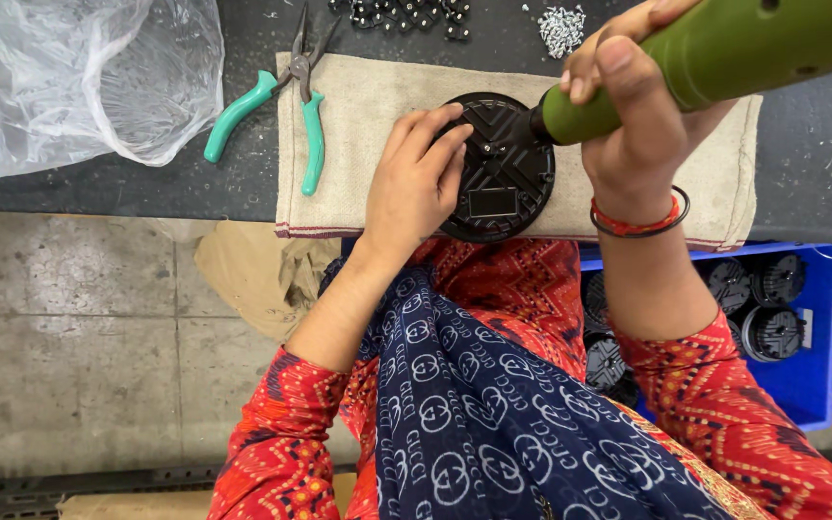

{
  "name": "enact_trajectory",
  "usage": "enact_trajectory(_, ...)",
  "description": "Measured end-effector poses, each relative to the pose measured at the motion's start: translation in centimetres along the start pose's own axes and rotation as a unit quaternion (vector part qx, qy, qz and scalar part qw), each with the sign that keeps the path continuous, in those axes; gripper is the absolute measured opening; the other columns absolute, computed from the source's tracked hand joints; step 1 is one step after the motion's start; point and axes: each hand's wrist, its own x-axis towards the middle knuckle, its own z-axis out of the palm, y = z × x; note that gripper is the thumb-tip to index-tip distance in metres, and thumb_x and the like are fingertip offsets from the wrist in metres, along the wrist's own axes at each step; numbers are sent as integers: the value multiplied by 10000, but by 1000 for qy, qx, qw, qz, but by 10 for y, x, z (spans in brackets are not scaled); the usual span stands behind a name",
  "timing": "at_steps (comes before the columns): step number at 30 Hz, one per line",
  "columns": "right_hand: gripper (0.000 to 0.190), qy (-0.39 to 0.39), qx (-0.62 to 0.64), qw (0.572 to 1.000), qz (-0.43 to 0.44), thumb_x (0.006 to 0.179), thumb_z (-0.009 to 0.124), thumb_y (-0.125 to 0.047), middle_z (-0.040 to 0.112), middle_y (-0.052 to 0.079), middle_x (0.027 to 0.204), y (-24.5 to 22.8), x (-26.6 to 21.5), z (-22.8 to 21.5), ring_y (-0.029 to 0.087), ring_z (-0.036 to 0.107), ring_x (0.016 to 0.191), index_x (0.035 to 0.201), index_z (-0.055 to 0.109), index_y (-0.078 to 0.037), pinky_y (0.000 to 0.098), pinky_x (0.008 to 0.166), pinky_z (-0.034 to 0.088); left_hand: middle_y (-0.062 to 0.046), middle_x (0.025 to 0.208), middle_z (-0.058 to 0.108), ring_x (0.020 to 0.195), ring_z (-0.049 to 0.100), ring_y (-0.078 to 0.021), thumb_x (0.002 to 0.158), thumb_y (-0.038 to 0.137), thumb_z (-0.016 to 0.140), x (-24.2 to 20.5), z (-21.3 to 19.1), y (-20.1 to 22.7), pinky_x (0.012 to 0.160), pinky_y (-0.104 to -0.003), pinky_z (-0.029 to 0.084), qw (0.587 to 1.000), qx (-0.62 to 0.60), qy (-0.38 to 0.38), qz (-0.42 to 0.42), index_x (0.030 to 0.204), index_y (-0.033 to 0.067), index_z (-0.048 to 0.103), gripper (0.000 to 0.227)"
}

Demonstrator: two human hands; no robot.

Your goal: The person assembles black circular plastic parts by inserting small metal fasteners into holes and using a green handheld tool to secure them. The person then places the assembled parts into a blue crate.

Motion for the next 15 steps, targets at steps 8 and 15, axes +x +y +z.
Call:
enact_trajectory(8,202,-1,9,1000,-2,1094,638,31,572,131,895,3,0,1,227,551,679,1205,482,-34,370,658,473,-86,1336,648,1225,614,-312,932,16,712,-1,1,0,1056,-396,527,1000,8,3,-4,1183,49,701,254)
enact_trajectory(15,199,-1,8,1000,0,1098,632,41,569,135,890,6,0,-4,223,532,656,1209,484,-31,379,654,476,-84,1332,650,1227,626,-309,934,22,708,-1,1,0,1055,-392,535,1000,9,4,-11,1181,60,700,250)
